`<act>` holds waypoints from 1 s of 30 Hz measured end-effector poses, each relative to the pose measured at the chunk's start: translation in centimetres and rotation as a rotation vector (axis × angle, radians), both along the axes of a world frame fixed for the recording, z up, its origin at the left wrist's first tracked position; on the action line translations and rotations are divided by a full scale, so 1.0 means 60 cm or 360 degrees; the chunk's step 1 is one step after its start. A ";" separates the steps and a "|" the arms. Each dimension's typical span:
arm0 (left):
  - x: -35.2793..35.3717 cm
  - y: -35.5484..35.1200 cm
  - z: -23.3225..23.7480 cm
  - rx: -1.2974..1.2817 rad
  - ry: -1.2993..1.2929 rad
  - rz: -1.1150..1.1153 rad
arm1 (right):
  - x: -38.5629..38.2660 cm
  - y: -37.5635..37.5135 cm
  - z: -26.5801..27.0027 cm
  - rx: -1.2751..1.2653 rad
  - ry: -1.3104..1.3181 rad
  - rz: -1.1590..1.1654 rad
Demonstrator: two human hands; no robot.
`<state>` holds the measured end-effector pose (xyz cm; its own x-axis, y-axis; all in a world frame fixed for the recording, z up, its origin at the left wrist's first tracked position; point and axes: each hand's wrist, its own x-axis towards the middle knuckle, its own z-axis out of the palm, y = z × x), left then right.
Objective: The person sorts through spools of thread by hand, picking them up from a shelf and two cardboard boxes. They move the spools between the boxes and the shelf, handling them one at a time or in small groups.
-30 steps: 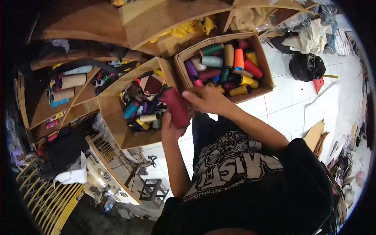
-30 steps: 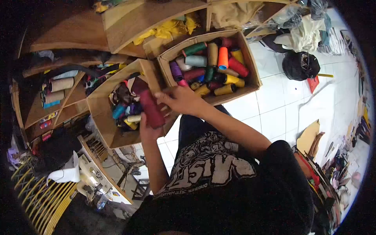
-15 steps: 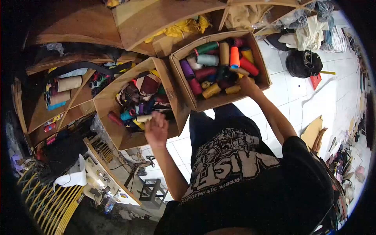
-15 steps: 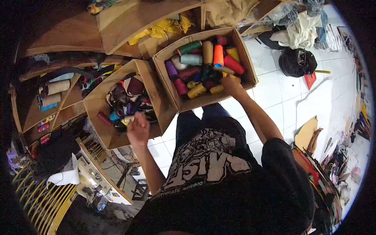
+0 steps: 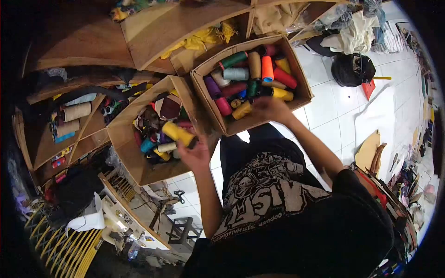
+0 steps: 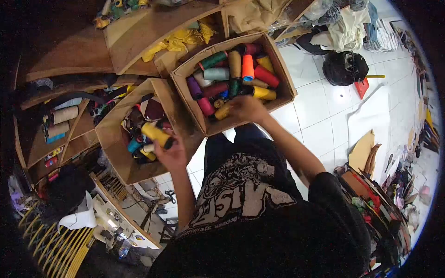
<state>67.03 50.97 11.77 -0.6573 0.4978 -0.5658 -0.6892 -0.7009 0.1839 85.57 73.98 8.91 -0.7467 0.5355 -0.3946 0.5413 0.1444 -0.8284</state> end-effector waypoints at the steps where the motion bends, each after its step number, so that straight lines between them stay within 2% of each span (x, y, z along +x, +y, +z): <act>1: -0.017 -0.014 0.009 -0.0211 0.0247 0.0033 | 0.028 0.023 -0.068 0.0466 -0.0069 -0.0004; 2: -0.038 -0.029 0.017 -0.0285 0.0243 -0.0024 | 0.050 0.043 -0.110 0.0938 -0.0130 -0.0010; 4: -0.065 -0.059 0.022 -0.0490 -0.0026 -0.0033 | 0.068 0.053 -0.098 0.1224 -0.0765 0.0029; 7: -0.048 -0.062 0.017 -0.0621 0.0313 -0.0224 | 0.071 0.071 -0.115 0.1119 -0.0872 0.0197; 9: -0.028 -0.050 0.012 -0.0556 0.0344 -0.0371 | 0.071 0.076 -0.133 0.0986 -0.0931 0.0207; 11: -0.013 -0.029 -0.005 -0.0309 0.0271 -0.0487 | 0.063 0.083 -0.121 0.0828 -0.0931 0.0215; 13: 0.008 -0.001 -0.006 -0.0404 0.0278 -0.0730 | 0.047 0.079 -0.067 0.0619 -0.0879 0.0229; 16: 0.037 0.019 -0.022 -0.0427 0.0255 -0.0892 | 0.051 0.053 -0.095 0.1216 -0.0741 0.0306; 20: 0.040 0.014 -0.026 -0.0540 0.0276 -0.0923 | 0.036 0.068 -0.135 0.1206 -0.0908 0.0437; 23: 0.031 -0.011 -0.037 -0.0575 0.0221 -0.0968 | 0.022 0.072 -0.078 0.1149 -0.0821 0.0414; 24: 0.024 -0.015 -0.036 -0.0564 0.0206 -0.0993 | 0.004 0.071 -0.047 0.1021 -0.0683 0.0286; 26: 0.023 -0.010 -0.017 -0.0523 0.0280 -0.1293 | -0.032 0.039 0.031 0.0757 -0.0423 0.0046; 28: 0.030 0.011 0.021 -0.0351 0.0337 -0.1493 | -0.056 -0.019 0.105 0.0663 0.0062 0.0077; 29: 0.034 0.011 0.015 -0.0142 0.0351 -0.1404 | -0.065 -0.049 0.136 0.0615 0.0275 0.0179; 30: 0.038 0.018 0.026 -0.0201 0.0333 -0.1156 | -0.067 -0.071 0.155 0.0564 0.0490 0.0279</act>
